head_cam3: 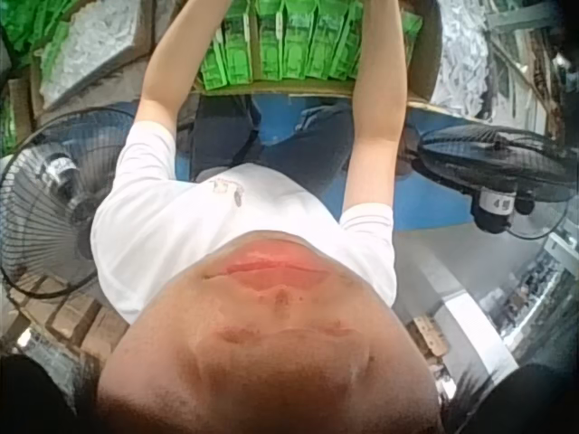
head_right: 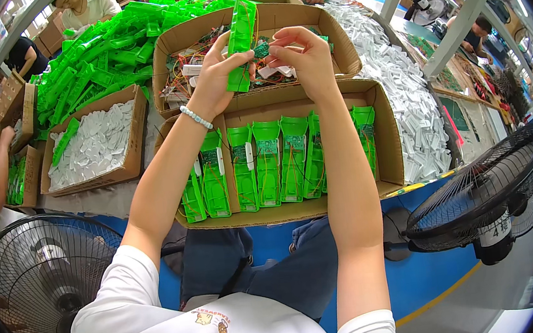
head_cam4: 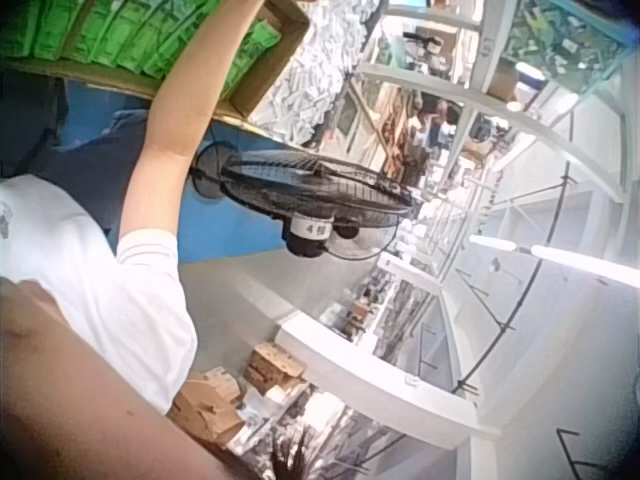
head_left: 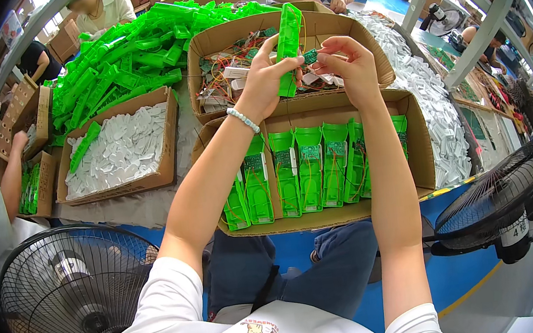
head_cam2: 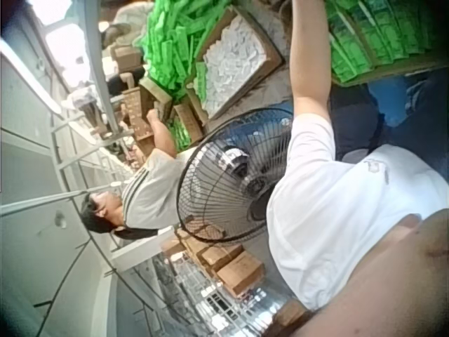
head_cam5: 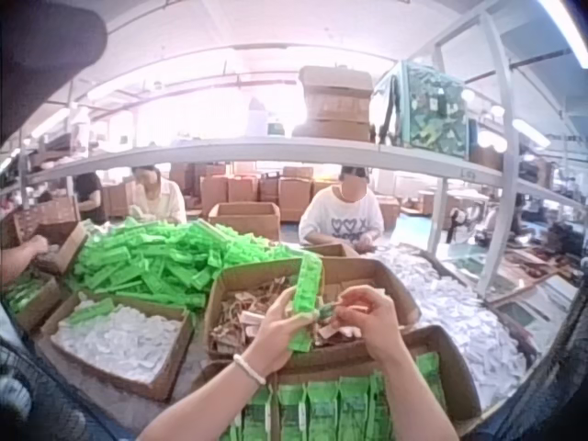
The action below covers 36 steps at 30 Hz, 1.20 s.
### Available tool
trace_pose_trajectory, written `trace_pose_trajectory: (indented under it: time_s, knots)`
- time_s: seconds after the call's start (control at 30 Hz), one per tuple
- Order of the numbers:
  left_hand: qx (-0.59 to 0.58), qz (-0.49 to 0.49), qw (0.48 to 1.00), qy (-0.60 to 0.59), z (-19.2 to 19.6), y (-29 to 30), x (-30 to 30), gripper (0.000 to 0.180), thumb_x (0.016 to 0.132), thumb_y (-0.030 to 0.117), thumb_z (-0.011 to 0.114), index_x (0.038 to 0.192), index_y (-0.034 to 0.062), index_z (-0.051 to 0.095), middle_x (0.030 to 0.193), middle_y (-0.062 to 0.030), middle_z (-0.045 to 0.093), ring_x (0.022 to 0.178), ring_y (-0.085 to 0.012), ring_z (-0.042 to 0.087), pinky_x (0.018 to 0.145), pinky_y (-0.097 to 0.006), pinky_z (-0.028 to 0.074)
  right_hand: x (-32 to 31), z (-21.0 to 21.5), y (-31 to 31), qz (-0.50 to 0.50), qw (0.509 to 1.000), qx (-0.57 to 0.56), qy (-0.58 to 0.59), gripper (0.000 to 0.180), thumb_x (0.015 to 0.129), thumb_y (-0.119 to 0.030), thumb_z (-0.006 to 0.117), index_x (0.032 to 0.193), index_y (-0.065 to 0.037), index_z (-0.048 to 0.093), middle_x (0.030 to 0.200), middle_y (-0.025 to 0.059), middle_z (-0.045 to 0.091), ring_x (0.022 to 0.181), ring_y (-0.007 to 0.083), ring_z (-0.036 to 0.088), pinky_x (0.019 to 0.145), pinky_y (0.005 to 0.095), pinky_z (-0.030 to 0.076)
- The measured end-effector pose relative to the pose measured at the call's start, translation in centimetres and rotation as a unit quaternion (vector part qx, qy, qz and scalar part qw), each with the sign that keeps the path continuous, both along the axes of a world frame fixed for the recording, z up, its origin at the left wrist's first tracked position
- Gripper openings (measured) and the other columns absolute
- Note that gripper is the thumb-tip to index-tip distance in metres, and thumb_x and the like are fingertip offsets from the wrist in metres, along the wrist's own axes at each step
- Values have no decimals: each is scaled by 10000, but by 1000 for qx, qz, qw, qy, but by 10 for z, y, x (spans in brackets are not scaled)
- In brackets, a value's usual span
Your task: The person assembles internal electronic components into green plastic housings by hand, taking wiring and white components from cardboard boxes and inserting them into the housings.
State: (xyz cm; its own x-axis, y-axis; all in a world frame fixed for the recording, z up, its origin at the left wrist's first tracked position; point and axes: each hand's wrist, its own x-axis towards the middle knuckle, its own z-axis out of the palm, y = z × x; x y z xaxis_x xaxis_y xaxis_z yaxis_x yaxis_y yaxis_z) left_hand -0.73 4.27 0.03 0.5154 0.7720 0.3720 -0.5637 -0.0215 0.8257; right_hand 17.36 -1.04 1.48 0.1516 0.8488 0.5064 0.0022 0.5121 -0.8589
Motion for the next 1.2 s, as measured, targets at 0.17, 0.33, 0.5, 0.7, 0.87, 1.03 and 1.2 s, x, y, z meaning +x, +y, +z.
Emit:
trace_pose_trajectory:
  time_s: [0.17, 0.33, 0.5, 0.7, 0.87, 1.03, 1.2]
  knots:
    - [43, 4, 999, 29, -2, 0, 2, 574, 870, 35, 668, 1379, 21, 402, 906, -71, 632, 724, -151, 638, 612, -297, 521, -2, 0, 0, -7, 1000, -7, -9, 200, 846, 30, 686, 1037, 52, 634, 938, 120, 680, 796, 193, 706, 716, 301, 603]
    - [24, 23, 999, 12, -1, -3, 3, 531, 880, 28, 642, 1361, 26, 418, 903, -87, 630, 727, -158, 636, 622, -305, 538, -3, -2, 1, -55, 998, 3, -22, 199, 868, -30, 696, 1052, 33, 653, 897, 102, 697, 778, 164, 698, 687, 271, 569]
    - [10, 23, 1000, -12, -2, 2, 1, 471, 886, 8, 612, 1321, 28, 432, 898, -98, 620, 731, -171, 638, 628, -319, 552, -4, 0, -2, -24, 1000, -2, -1, 223, 878, -79, 704, 1082, 3, 673, 813, 77, 693, 747, 129, 679, 692, 247, 542]
    - [-13, 45, 998, -40, -2, 2, 2, 461, 886, -9, 598, 1310, 35, 420, 892, -101, 617, 734, -176, 640, 629, -325, 554, -6, -2, 1, -34, 988, -31, -145, 283, 841, -105, 740, 1109, -33, 690, 877, 55, 693, 781, 104, 654, 708, 245, 524]
    - [-3, 40, 999, -29, -1, 1, 1, 438, 884, -10, 596, 1286, 36, 428, 895, -99, 613, 739, -176, 642, 631, -325, 553, -6, -1, 4, -109, 974, 39, -195, 252, 819, -99, 748, 1063, -48, 719, 1086, 59, 655, 972, 125, 628, 729, 257, 519]
    - [-1, 47, 998, -46, -1, 1, 1, 451, 879, -10, 602, 1292, 33, 428, 896, -97, 613, 736, -177, 639, 628, -326, 550, -5, -5, 6, -222, 964, 60, -135, 204, 861, -75, 706, 1060, -27, 713, 1095, 50, 642, 940, 105, 607, 813, 245, 475]
    - [2, 42, 998, -47, -3, 2, 3, 445, 880, -8, 601, 1289, 33, 430, 902, -99, 616, 736, -174, 638, 625, -325, 547, -1, -7, 6, -127, 986, -10, -106, 202, 855, -120, 717, 1022, -6, 715, 857, 51, 690, 730, 108, 631, 654, 238, 495]
